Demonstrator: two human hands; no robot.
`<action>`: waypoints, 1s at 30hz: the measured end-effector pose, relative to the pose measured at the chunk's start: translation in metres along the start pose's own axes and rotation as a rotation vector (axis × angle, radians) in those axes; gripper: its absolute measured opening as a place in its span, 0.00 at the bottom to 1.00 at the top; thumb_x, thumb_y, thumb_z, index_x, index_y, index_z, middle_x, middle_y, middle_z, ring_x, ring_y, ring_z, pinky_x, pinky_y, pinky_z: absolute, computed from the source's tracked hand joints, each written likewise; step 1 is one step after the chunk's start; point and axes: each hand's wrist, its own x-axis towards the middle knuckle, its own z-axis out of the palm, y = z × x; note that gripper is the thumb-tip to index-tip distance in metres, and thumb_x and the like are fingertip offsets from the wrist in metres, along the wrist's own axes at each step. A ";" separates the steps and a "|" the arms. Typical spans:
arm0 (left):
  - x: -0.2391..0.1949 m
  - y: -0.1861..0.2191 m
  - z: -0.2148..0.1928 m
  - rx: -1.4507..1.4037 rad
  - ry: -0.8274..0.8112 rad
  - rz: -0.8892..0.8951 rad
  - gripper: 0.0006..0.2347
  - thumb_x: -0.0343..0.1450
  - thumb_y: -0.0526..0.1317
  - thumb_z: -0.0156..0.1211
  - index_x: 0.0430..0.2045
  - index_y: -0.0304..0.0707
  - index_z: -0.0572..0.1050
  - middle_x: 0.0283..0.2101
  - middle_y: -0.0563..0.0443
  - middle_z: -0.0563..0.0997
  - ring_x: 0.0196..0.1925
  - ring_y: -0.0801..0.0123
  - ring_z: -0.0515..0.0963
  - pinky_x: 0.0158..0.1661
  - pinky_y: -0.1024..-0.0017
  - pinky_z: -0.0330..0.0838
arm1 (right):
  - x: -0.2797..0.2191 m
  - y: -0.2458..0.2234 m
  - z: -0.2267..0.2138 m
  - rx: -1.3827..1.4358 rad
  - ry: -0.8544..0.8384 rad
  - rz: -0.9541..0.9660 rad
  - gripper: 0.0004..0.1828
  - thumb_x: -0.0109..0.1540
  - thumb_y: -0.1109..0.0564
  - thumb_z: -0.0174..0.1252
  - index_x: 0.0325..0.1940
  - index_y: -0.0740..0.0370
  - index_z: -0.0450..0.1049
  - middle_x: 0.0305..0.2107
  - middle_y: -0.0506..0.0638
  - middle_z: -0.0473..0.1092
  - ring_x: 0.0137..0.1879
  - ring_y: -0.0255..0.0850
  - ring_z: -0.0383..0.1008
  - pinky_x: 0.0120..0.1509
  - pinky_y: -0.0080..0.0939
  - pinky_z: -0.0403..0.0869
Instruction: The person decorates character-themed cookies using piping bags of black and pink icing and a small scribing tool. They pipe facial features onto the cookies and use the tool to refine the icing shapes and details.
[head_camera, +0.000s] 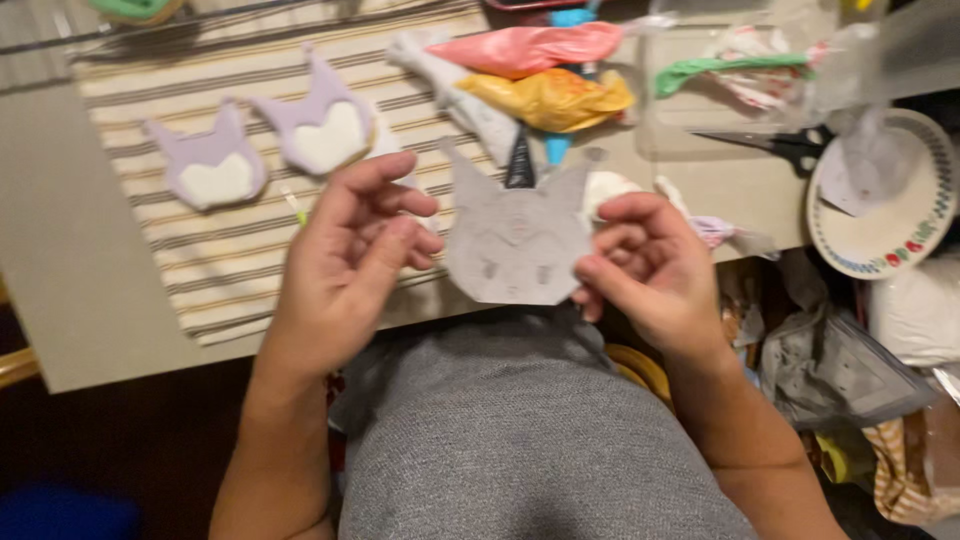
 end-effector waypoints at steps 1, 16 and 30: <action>-0.008 -0.002 -0.015 0.004 0.018 0.004 0.18 0.80 0.35 0.52 0.66 0.31 0.64 0.53 0.44 0.77 0.47 0.73 0.81 0.49 0.74 0.79 | 0.010 0.004 0.018 0.000 -0.019 0.000 0.24 0.64 0.69 0.62 0.62 0.68 0.63 0.35 0.52 0.73 0.36 0.39 0.79 0.33 0.35 0.79; -0.090 -0.037 -0.169 0.127 0.347 -0.202 0.16 0.75 0.30 0.58 0.58 0.27 0.71 0.40 0.51 0.78 0.34 0.78 0.81 0.36 0.77 0.80 | 0.060 0.041 0.206 -0.304 -0.337 0.288 0.15 0.64 0.63 0.63 0.54 0.67 0.70 0.30 0.46 0.73 0.33 0.30 0.78 0.27 0.30 0.74; -0.071 -0.032 -0.190 0.538 0.468 -0.233 0.11 0.71 0.33 0.66 0.45 0.28 0.79 0.30 0.52 0.84 0.27 0.80 0.81 0.30 0.79 0.76 | 0.057 0.014 0.214 -1.051 -0.354 -0.134 0.16 0.62 0.59 0.67 0.54 0.64 0.77 0.35 0.54 0.79 0.36 0.38 0.81 0.40 0.38 0.78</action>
